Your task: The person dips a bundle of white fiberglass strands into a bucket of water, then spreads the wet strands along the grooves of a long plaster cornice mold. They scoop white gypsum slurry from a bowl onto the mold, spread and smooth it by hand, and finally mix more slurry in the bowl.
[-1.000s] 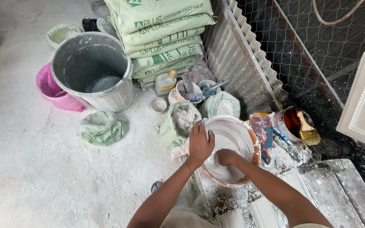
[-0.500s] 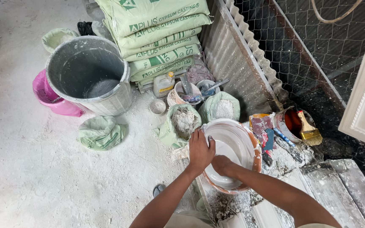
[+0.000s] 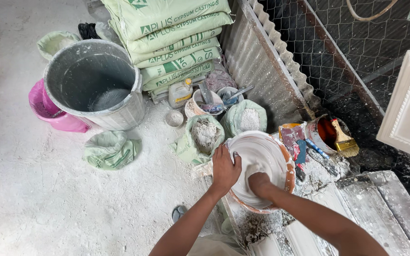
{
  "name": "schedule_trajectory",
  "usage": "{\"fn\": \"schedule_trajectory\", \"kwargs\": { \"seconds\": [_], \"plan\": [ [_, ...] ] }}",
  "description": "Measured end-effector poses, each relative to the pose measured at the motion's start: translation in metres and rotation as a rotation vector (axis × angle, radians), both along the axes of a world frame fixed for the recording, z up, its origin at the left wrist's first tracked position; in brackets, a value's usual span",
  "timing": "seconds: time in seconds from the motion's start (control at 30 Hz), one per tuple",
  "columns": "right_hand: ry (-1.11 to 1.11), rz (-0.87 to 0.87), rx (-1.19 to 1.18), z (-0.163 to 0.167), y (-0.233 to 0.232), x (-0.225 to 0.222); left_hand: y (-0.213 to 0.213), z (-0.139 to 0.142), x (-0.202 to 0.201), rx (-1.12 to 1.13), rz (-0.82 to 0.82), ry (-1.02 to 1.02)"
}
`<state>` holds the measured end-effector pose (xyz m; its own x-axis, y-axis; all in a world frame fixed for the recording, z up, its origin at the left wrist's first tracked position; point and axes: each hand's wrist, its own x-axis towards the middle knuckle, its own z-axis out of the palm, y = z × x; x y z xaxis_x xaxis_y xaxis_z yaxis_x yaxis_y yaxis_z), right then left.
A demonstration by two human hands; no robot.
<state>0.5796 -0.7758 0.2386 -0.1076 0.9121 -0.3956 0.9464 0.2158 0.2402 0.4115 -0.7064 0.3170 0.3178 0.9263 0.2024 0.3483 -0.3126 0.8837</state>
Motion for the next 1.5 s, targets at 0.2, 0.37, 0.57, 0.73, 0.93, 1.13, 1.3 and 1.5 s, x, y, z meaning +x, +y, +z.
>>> {"fn": "schedule_trajectory", "kwargs": {
  "seconds": [0.2, 0.37, 0.57, 0.73, 0.93, 1.13, 1.3, 1.5],
  "plan": [
    [0.196, -0.405, -0.36, -0.002, 0.003, -0.014, 0.001, -0.002, -0.001, 0.002, -0.005, 0.002],
    [0.294, -0.497, -0.292, 0.015, 0.033, 0.009, 0.003, -0.002, 0.001, 0.006, -0.001, 0.036],
    [0.494, -0.381, -0.135, 0.008, 0.043, -0.025, 0.002, 0.0, 0.001, -0.014, -0.001, 0.019],
    [0.646, -0.426, -0.263, 0.003, 0.006, -0.027, 0.002, 0.002, 0.001, 0.005, 0.018, 0.0],
    [0.243, -0.14, -0.423, -0.001, 0.008, -0.014, 0.003, 0.0, 0.004, 0.017, 0.027, 0.003],
    [0.131, -0.16, -0.435, 0.012, 0.031, 0.001, 0.003, -0.001, 0.0, 0.049, 0.017, -0.005],
    [0.025, -0.376, -0.48, 0.016, 0.008, 0.003, 0.003, 0.001, 0.0, 0.011, -0.005, 0.004],
    [0.198, -0.458, -0.362, -0.016, -0.001, -0.023, 0.004, 0.001, -0.002, -0.005, 0.011, 0.039]
  ]
}}
